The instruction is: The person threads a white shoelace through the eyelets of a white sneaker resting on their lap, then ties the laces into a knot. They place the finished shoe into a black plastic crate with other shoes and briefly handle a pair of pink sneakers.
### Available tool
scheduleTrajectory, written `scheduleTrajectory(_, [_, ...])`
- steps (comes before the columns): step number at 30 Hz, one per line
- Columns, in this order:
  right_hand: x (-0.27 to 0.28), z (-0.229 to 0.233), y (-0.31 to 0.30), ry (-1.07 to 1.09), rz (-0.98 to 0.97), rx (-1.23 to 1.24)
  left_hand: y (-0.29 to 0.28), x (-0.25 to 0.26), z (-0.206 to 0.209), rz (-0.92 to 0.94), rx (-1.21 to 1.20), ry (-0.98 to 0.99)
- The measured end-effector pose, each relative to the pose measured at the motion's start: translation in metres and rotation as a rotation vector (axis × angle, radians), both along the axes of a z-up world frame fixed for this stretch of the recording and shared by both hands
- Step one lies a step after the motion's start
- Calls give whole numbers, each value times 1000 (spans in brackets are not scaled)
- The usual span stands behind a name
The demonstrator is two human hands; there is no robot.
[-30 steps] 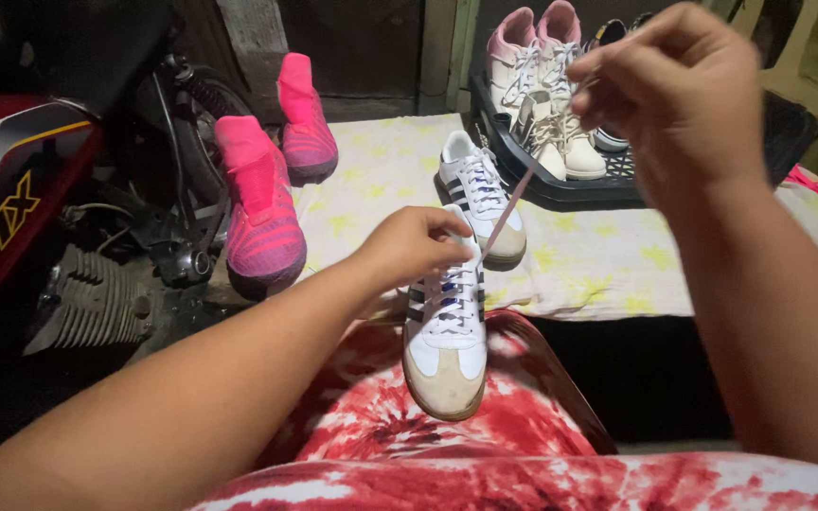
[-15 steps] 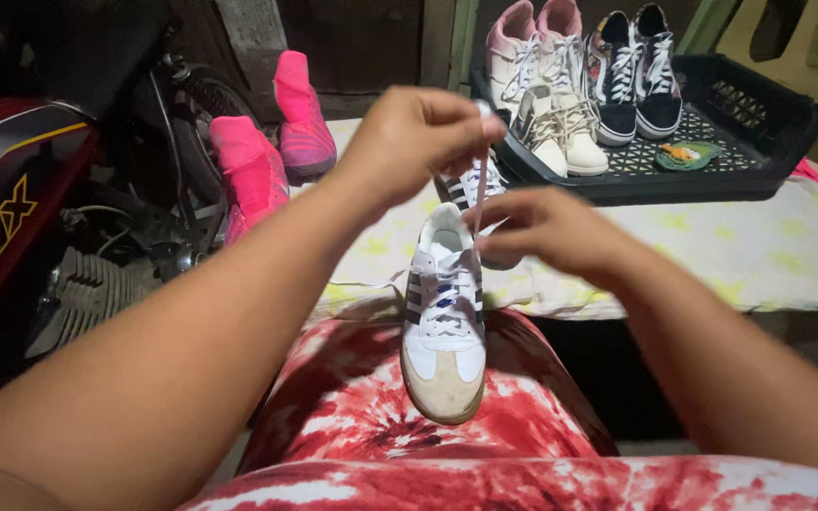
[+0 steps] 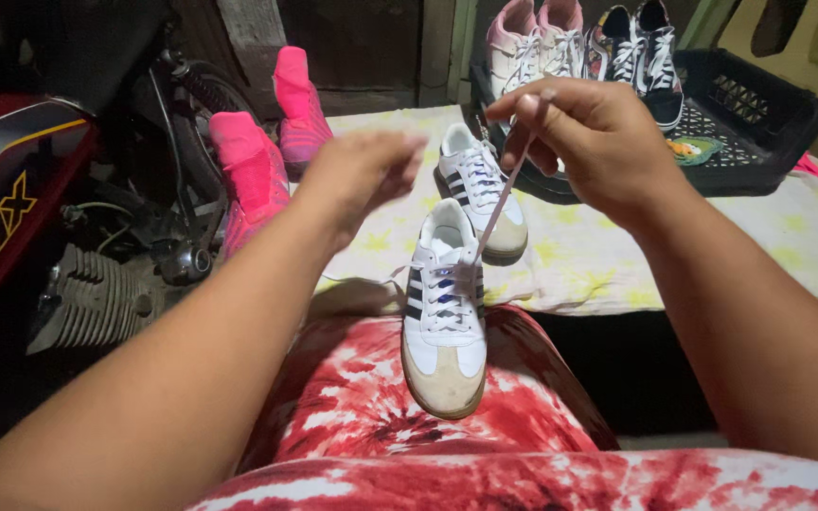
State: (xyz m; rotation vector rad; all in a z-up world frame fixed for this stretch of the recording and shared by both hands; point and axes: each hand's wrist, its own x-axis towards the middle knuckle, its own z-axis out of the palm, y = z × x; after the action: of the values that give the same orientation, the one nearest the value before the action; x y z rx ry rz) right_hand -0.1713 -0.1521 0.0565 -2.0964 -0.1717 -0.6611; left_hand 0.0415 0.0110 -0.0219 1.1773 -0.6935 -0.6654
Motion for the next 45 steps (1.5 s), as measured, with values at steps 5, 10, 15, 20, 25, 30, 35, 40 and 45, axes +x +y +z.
scheduleTrajectory(5, [0,9,2,-97,-43,-71,3,-1,-66,-33,307,-84])
scheduleTrajectory(10, [2,14,2,-123,141,361,2,-13,-88,-60,437,-192])
scheduleTrajectory(15, [13,-6,2,176,-74,469,4,-21,-93,67,504,-366])
scheduleTrajectory(20, [19,-29,-14,354,-64,684,8,-16,-102,226,472,-805])
scheduleTrajectory(25, [23,-50,-16,443,-197,673,9,-6,-103,30,597,-816])
scheduleTrajectory(30, [13,-48,-21,464,-338,417,14,3,-100,-39,490,-807])
scheduleTrajectory(35, [-9,-34,-43,423,-429,288,18,8,-107,-81,499,-694])
scheduleTrajectory(40, [-11,-26,-47,327,-438,293,9,14,-117,-134,410,-620])
scheduleTrajectory(45, [4,-13,-35,349,-390,143,8,14,-118,-137,367,-463])
